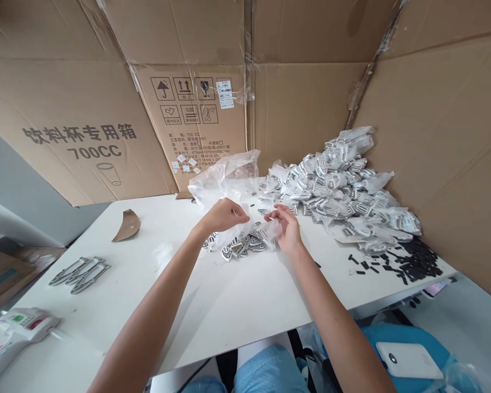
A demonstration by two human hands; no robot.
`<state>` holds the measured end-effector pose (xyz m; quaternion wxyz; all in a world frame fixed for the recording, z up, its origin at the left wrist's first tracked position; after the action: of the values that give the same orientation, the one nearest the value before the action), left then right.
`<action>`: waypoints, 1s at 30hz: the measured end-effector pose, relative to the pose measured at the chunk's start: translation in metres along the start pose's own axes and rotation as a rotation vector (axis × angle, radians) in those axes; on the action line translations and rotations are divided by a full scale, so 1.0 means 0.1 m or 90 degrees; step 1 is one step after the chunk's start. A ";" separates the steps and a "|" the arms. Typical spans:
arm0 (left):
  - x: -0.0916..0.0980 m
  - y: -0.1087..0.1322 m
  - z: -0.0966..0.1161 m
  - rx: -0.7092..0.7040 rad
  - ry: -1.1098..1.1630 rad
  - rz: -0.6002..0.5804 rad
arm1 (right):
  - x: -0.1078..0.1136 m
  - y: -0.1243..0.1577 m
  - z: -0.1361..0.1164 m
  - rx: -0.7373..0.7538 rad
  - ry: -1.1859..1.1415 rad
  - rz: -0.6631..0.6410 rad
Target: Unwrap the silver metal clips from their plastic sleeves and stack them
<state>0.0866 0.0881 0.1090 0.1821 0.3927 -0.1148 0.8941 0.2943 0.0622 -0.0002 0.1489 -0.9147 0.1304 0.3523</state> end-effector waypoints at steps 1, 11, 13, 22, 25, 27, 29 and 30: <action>-0.03 0.01 0.01 -0.003 -0.015 -0.016 | 0.00 0.01 0.02 0.013 0.054 -0.002; -0.08 0.04 0.04 -0.014 -0.106 -0.048 | -0.20 0.13 0.07 0.161 0.424 -0.139; -0.08 0.05 0.04 -0.012 -0.113 -0.048 | -0.24 0.16 0.09 0.177 0.465 -0.180; -0.11 0.09 0.08 -0.018 -0.117 -0.081 | 0.00 0.05 0.21 -0.063 0.140 -0.028; -0.26 0.10 0.13 -0.052 -0.108 -0.130 | 0.07 -0.03 0.12 -0.044 -0.032 -0.004; -0.39 0.10 0.20 -0.100 -0.110 -0.142 | 0.07 -0.05 0.09 -0.029 -0.091 0.002; -0.51 0.09 0.27 -0.139 -0.116 -0.129 | 0.01 -0.02 0.11 -0.055 -0.121 -0.007; -0.55 0.09 0.30 -0.145 -0.119 -0.118 | -0.03 0.00 0.13 -0.069 -0.132 -0.017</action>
<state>0.1369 0.0568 0.0871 0.2954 0.4595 -0.1952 0.8145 0.2842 0.0671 -0.0076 0.1162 -0.8818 0.0830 0.4496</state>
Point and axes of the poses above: each hand's wrist, its own y-axis away from the middle knuckle, its own x-axis out of the back of the hand, z = x × y, the point moved 5 cm from there along -y, towards the middle knuckle, and after that the axes turned 5 degrees about x, right-handed, at the moved point
